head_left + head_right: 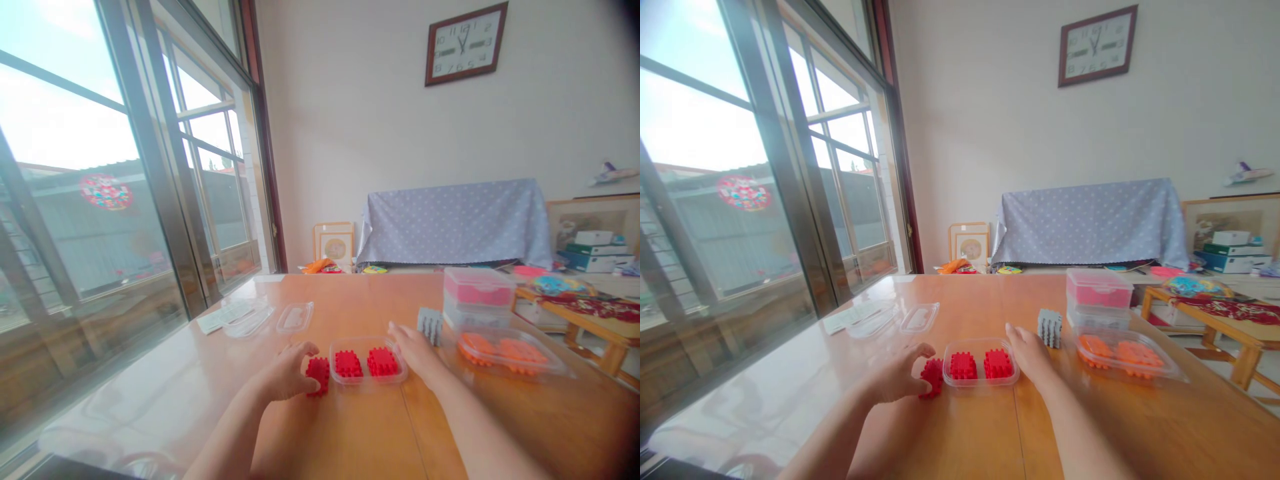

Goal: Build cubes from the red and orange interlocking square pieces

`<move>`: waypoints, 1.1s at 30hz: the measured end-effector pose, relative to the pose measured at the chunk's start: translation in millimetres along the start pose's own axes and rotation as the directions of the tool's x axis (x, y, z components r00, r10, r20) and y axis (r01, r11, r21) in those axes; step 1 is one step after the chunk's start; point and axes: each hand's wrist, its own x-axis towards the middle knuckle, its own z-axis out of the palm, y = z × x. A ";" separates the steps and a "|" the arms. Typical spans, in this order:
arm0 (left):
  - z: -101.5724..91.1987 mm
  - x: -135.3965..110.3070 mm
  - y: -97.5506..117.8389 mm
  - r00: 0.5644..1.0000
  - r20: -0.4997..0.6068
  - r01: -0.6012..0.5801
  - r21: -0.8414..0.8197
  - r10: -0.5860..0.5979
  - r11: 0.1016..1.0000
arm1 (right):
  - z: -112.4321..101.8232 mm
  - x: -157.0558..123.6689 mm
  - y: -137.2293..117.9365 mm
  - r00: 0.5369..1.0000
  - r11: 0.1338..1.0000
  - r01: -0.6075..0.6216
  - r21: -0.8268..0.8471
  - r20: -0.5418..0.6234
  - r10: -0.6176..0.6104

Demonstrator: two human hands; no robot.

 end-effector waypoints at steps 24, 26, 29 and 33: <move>-2.5 22.4 35.6 0.966 -0.203 -0.165 -0.008 0.160 0.986 | 1.6 1.8 4.3 1.000 0.999 0.024 -0.035 0.000 -0.024; 5.0 28.4 45.3 0.971 -0.166 -0.175 0.006 0.173 0.985 | 1.7 1.2 3.1 1.000 1.000 0.008 -0.026 0.012 -0.008; 14.7 36.7 52.9 0.977 -0.117 -0.173 0.041 0.176 0.984 | 1.3 -0.2 0.4 1.000 1.000 0.003 -0.004 0.021 -0.003; 20.0 41.9 54.6 0.984 -0.075 -0.153 0.098 0.160 0.983 | 0.3 -1.0 -2.3 1.000 1.000 0.004 0.001 0.027 -0.004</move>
